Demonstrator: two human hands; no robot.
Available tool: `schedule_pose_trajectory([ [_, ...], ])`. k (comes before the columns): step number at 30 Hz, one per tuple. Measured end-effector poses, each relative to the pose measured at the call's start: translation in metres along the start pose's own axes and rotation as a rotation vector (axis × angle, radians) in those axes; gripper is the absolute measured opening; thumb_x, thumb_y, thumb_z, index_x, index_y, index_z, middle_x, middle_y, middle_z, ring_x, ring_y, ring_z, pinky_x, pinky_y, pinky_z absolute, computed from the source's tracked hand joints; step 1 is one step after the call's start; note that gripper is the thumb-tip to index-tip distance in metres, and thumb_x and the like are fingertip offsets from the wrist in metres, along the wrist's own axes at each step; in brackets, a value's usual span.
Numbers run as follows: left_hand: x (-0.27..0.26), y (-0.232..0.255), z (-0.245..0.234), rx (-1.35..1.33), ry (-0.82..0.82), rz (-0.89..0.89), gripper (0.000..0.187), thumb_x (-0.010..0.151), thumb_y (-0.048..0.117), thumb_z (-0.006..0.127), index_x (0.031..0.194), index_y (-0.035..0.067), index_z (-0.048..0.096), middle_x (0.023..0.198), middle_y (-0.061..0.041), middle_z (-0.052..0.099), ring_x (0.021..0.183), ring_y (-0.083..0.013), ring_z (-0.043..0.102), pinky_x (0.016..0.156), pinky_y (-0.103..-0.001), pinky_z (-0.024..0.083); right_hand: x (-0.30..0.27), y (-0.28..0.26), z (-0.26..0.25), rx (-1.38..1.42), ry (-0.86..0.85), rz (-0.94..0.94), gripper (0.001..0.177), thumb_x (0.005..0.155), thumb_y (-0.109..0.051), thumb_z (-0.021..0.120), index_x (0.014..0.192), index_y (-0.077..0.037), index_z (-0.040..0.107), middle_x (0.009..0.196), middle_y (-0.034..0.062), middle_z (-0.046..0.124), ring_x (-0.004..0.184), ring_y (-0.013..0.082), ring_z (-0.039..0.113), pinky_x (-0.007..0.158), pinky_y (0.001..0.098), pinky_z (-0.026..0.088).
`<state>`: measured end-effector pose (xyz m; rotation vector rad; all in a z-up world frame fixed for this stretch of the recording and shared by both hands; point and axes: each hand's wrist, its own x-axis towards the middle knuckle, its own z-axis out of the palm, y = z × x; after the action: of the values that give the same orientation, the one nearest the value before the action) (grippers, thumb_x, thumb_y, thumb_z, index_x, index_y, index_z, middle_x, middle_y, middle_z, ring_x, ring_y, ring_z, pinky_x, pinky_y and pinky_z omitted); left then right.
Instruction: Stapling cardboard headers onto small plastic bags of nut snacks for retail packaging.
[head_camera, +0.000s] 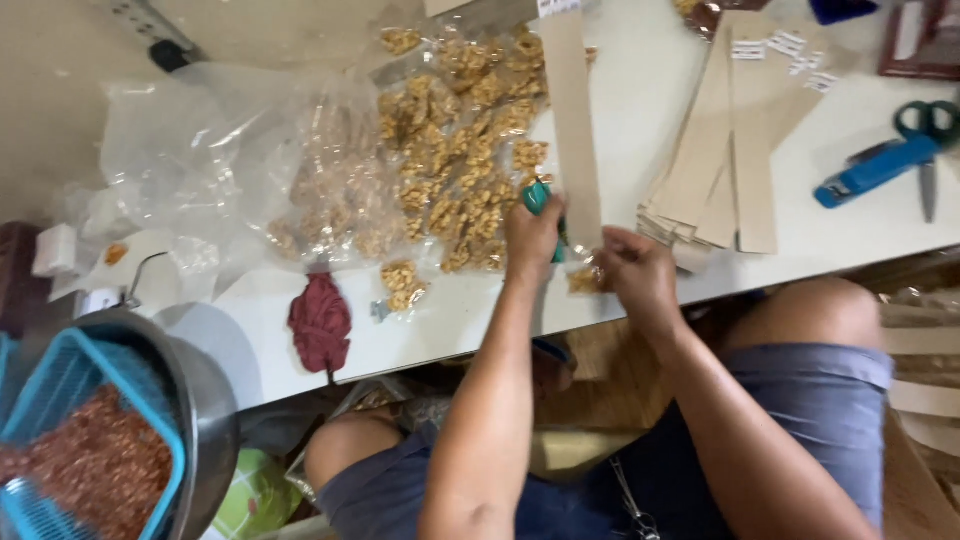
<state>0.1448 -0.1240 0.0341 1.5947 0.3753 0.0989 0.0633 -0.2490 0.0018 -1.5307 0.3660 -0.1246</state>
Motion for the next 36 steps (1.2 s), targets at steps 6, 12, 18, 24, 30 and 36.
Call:
schedule_pose_trajectory([
  [6, 0.009, -0.033, -0.008, 1.199, -0.520, 0.594, 0.025, 0.086, 0.025, 0.060, 0.108, 0.016, 0.068, 0.099, -0.011, 0.071, 0.097, -0.0371, 0.073, 0.081, -0.048, 0.058, 0.030, 0.002, -0.028, 0.109, 0.020, 0.047, 0.042, 0.091, -0.006, 0.069, 0.132, 0.003, 0.065, 0.101, 0.0165, 0.072, 0.075, 0.0158, 0.063, 0.057, 0.0356, 0.058],
  [12, -0.011, -0.004, -0.012, 1.219, -0.309, 0.475, 0.029, 0.091, 0.031, 0.055, 0.114, 0.018, 0.066, 0.101, -0.012, 0.070, 0.100, -0.0404, 0.071, 0.083, -0.055, 0.059, 0.033, 0.007, -0.031, 0.021, 0.007, 0.039, 0.038, 0.094, -0.011, 0.069, 0.130, 0.000, 0.067, 0.076, 0.0096, 0.066, 0.060, 0.0111, 0.052, 0.048, 0.0262, 0.044],
  [18, -0.017, 0.030, -0.032, 0.316, -0.035, 0.150, 0.027, 0.066, 0.021, 0.074, 0.090, 0.009, 0.070, 0.075, -0.010, 0.071, 0.080, -0.0282, 0.072, 0.072, -0.041, 0.055, 0.002, -0.050, 0.001, 0.092, -0.011, 0.176, 0.055, 0.092, -0.052, 0.072, 0.107, 0.001, 0.076, 0.087, 0.0210, 0.069, 0.081, 0.0245, 0.064, 0.077, 0.0503, 0.052],
  [24, -0.001, -0.029, -0.018, 0.229, -0.162, 0.032, 0.024, 0.061, 0.010, 0.081, 0.082, 0.008, 0.071, 0.065, -0.008, 0.066, 0.066, -0.0239, 0.070, 0.056, -0.033, 0.051, 0.015, -0.006, 0.004, 0.091, -0.042, 0.139, 0.028, 0.085, -0.025, 0.084, 0.078, -0.001, 0.071, 0.059, 0.0076, 0.058, 0.050, 0.0158, 0.055, 0.041, 0.0318, 0.045],
  [30, -0.019, -0.036, -0.012, -0.016, -0.045, -0.012, 0.029, 0.068, 0.008, 0.085, 0.091, 0.003, 0.069, 0.074, -0.009, 0.066, 0.069, -0.0221, 0.068, 0.060, -0.033, 0.053, 0.021, -0.002, 0.003, -0.064, 0.040, 0.088, 0.032, 0.093, -0.038, 0.078, 0.099, -0.007, 0.079, 0.073, 0.0128, 0.068, 0.072, 0.0172, 0.063, 0.062, 0.0361, 0.053],
  [36, -0.033, 0.009, -0.009, -0.027, -0.018, -0.042, 0.012, 0.071, 0.005, 0.073, 0.082, 0.004, 0.068, 0.061, -0.011, 0.066, 0.050, -0.0220, 0.067, 0.044, -0.036, 0.052, 0.008, -0.018, 0.006, -0.206, 0.013, 0.041, 0.030, 0.097, -0.035, 0.075, 0.108, -0.008, 0.081, 0.086, 0.0175, 0.075, 0.089, 0.0275, 0.072, 0.075, 0.0435, 0.054],
])
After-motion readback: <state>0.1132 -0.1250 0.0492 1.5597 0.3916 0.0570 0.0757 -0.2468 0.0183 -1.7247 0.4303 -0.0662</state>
